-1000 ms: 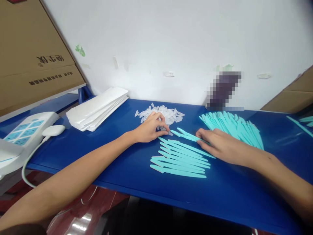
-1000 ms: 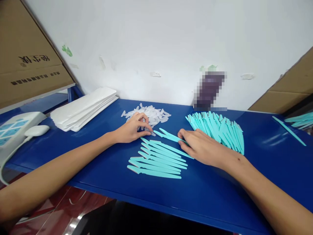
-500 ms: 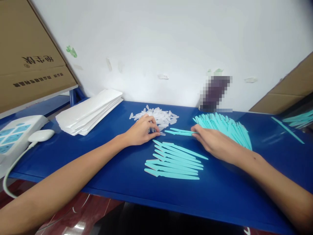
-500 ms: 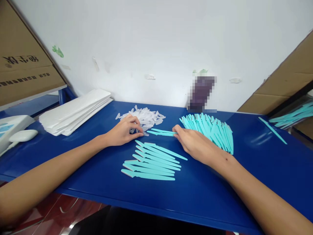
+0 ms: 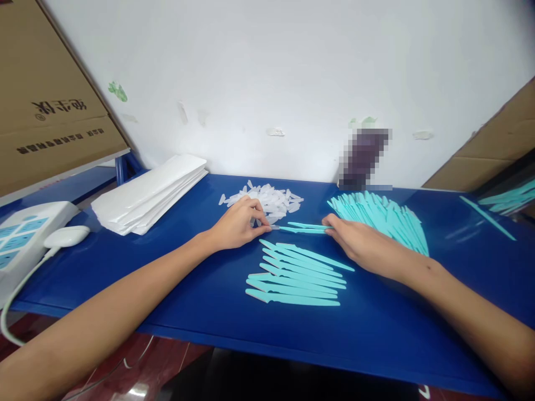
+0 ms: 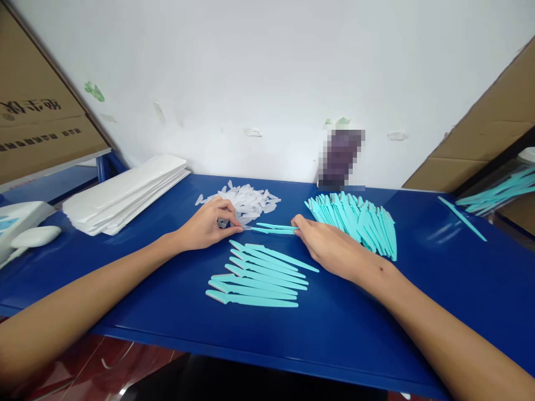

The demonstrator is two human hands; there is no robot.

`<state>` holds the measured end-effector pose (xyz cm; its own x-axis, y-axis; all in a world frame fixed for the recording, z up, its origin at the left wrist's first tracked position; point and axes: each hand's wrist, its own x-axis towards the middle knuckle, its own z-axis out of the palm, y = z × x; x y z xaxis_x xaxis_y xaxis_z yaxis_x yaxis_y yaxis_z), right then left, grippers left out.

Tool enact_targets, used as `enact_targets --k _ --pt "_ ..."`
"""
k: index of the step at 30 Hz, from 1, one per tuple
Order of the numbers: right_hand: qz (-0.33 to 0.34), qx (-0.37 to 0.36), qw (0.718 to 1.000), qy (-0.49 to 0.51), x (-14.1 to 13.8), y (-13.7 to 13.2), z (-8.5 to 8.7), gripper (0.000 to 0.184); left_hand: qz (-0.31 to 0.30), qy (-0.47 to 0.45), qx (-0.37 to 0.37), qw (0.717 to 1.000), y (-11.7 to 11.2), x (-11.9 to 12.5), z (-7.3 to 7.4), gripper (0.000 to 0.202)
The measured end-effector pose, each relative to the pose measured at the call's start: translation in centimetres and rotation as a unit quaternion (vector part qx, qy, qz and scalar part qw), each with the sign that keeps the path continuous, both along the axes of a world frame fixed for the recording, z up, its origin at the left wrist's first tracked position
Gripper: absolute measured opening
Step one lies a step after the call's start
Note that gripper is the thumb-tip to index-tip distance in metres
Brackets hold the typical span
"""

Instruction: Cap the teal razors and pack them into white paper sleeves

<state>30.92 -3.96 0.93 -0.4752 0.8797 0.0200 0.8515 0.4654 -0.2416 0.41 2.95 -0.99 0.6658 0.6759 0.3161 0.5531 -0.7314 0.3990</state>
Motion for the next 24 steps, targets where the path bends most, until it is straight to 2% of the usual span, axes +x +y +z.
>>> enact_targets --k 8,18,24 --pt "0.000 0.026 0.999 -0.023 0.0 0.2 -0.1 0.019 0.000 -0.005 -0.005 1.000 0.1 -0.1 -0.2 0.019" --pt "-0.009 0.056 0.998 -0.014 0.0 0.2 -0.3 0.027 0.006 -0.010 -0.017 1.000 0.1 -0.1 -0.1 0.020" --pt "0.002 0.064 0.998 0.001 -1.5 0.1 -0.9 0.026 -0.002 0.001 -0.012 1.000 -0.3 0.7 0.0 0.020"
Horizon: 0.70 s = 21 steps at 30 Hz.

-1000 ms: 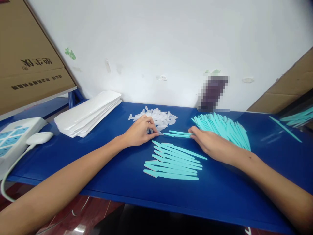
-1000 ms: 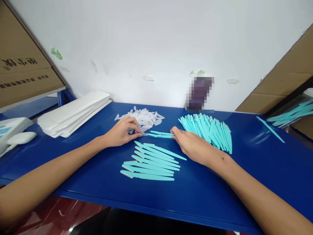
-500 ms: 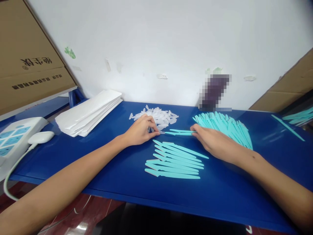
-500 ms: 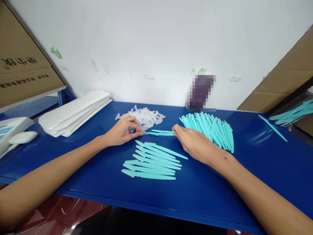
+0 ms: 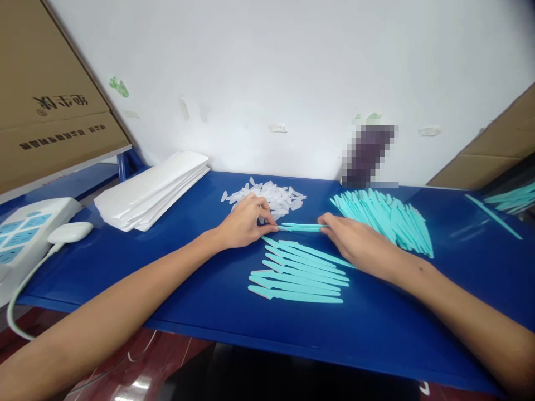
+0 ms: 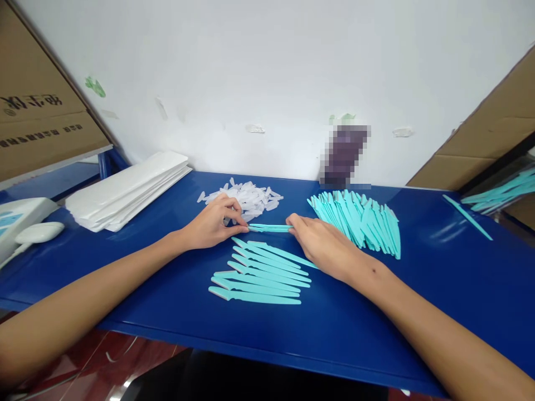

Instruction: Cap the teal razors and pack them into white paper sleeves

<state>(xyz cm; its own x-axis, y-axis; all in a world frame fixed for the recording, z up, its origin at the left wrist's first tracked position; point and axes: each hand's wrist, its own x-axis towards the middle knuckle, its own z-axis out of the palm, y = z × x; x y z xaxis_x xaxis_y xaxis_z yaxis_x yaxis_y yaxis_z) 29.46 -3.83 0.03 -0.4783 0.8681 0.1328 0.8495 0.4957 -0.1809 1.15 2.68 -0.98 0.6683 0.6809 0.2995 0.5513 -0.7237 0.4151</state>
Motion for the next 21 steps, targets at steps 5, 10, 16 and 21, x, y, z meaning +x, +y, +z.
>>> enact_targets --k 5,10,16,21 --pt "0.006 -0.003 0.999 0.032 -1.0 -0.1 -0.7 0.027 0.002 -0.021 -0.020 1.000 -0.3 0.8 -0.1 0.017" --pt "0.021 0.007 0.997 0.070 -0.9 0.2 -1.4 0.028 -0.002 -0.029 -0.021 0.999 -0.4 1.0 -0.1 0.012" --pt "-0.018 0.045 0.993 0.107 -0.6 0.8 -1.2 0.027 -0.003 0.015 0.022 1.000 -0.4 1.4 -0.2 0.019" --pt "-0.081 0.186 0.962 0.184 0.0 0.3 -0.4 0.022 0.002 0.056 0.088 0.995 -0.2 1.1 -0.5 0.031"
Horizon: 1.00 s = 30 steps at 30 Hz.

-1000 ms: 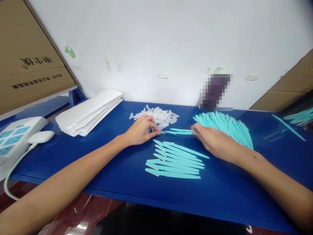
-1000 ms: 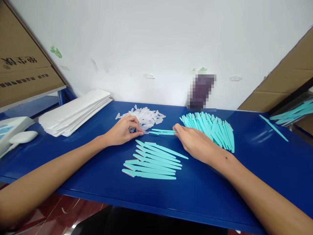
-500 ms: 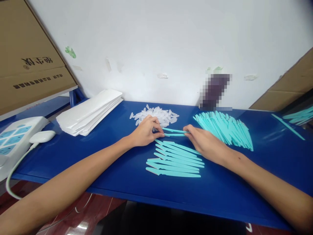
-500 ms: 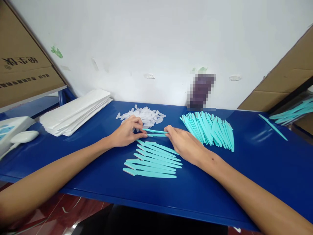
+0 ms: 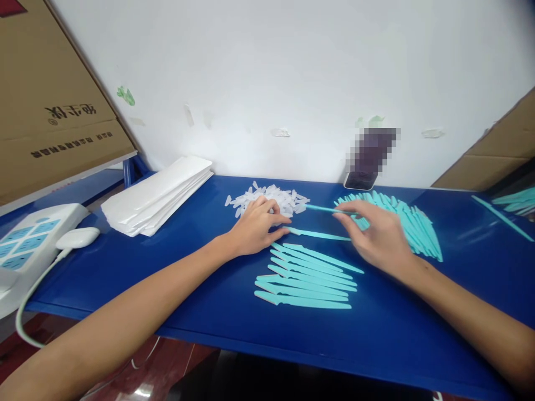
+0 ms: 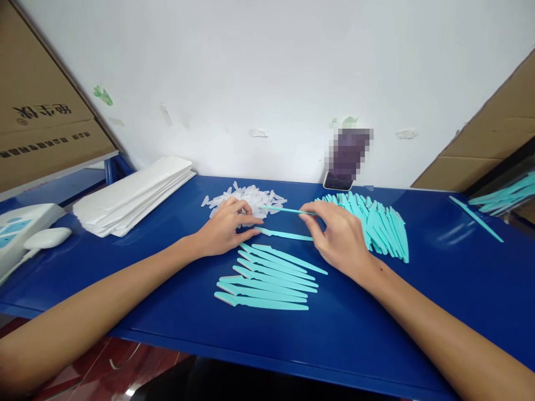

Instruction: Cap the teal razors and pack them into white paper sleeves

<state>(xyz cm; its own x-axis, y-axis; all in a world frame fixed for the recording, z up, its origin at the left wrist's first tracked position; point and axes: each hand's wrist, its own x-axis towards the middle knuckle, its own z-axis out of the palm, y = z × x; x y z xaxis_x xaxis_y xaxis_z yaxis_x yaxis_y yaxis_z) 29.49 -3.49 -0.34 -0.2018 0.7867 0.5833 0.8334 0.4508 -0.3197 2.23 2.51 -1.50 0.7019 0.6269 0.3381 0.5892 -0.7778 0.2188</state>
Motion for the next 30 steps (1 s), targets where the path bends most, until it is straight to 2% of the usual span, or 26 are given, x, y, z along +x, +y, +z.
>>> enact_targets --k 3,9,12,16,19,24,30 --pt "-0.008 0.017 0.999 0.034 0.2 -0.6 0.4 0.024 -0.003 0.044 0.050 0.998 0.2 -1.0 0.3 0.033" --pt "0.013 -0.012 0.999 -0.033 0.0 -0.4 0.0 0.020 -0.001 0.086 0.084 0.993 0.3 -2.0 0.9 0.027" --pt "0.004 -0.006 0.998 -0.063 0.0 -0.2 -0.2 0.019 -0.004 0.084 0.072 0.994 0.1 -1.7 1.1 0.024" --pt "0.004 -0.056 0.998 -0.033 -0.1 -0.5 -0.1 0.018 -0.024 0.101 0.060 0.993 -0.2 -1.5 1.4 0.022" --pt "0.025 -0.083 0.996 -0.008 -0.2 -0.6 0.1 0.017 -0.035 0.112 0.046 0.992 -0.5 -1.5 1.7 0.023" --pt "0.064 -0.079 0.995 -0.023 0.1 -0.2 -0.2 0.022 -0.031 0.116 -0.004 0.993 -0.9 -1.5 1.8 0.032" --pt "0.040 -0.151 0.987 -0.042 0.4 -0.3 -0.3 0.027 -0.033 0.093 -0.034 0.995 -0.8 -1.9 1.8 0.025"
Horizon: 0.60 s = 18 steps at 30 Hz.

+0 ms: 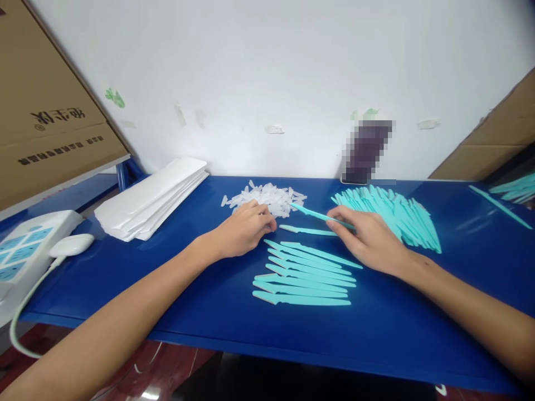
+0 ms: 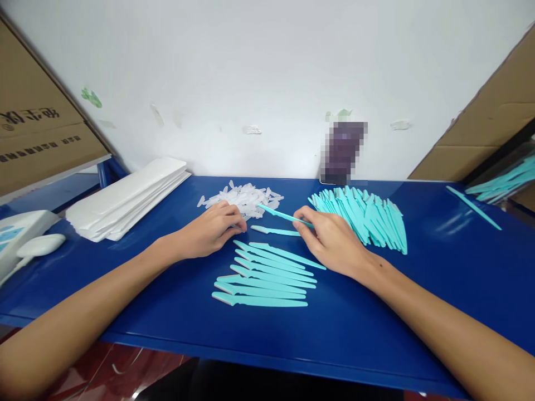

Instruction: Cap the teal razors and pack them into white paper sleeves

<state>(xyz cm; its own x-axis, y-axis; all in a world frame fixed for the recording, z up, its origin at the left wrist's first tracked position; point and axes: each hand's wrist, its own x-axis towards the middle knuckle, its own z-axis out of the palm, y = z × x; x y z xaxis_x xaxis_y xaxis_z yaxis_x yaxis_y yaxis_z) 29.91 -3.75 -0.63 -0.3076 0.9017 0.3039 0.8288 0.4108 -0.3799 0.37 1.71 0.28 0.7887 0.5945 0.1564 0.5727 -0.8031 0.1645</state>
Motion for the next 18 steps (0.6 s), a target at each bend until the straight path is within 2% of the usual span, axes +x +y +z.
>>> enact_targets --k 3,6,9,11,14,18 --pt "0.012 -0.003 1.000 -0.006 -0.1 0.0 0.1 0.028 -0.011 -0.022 0.030 0.999 0.1 -0.1 0.0 0.020" --pt "0.030 -0.003 0.999 -0.012 -0.3 -0.1 0.1 0.029 0.008 -0.154 0.046 0.987 0.1 0.2 -0.3 0.016" --pt "0.043 -0.006 0.999 -0.014 -0.4 -0.2 0.1 0.030 0.055 -0.323 0.016 0.945 -0.1 0.8 -0.6 0.017" --pt "0.042 -0.012 0.999 -0.012 -0.4 -0.2 0.1 0.030 0.081 -0.383 -0.015 0.920 -0.1 1.2 -0.7 0.015" --pt "0.038 -0.013 0.999 -0.010 -0.4 -0.2 0.1 0.029 0.107 -0.415 -0.057 0.902 -0.1 1.3 -0.8 0.014" --pt "0.030 0.000 1.000 -0.005 -0.5 -0.3 0.1 0.028 0.116 -0.421 -0.078 0.896 0.0 1.3 -0.8 0.013"
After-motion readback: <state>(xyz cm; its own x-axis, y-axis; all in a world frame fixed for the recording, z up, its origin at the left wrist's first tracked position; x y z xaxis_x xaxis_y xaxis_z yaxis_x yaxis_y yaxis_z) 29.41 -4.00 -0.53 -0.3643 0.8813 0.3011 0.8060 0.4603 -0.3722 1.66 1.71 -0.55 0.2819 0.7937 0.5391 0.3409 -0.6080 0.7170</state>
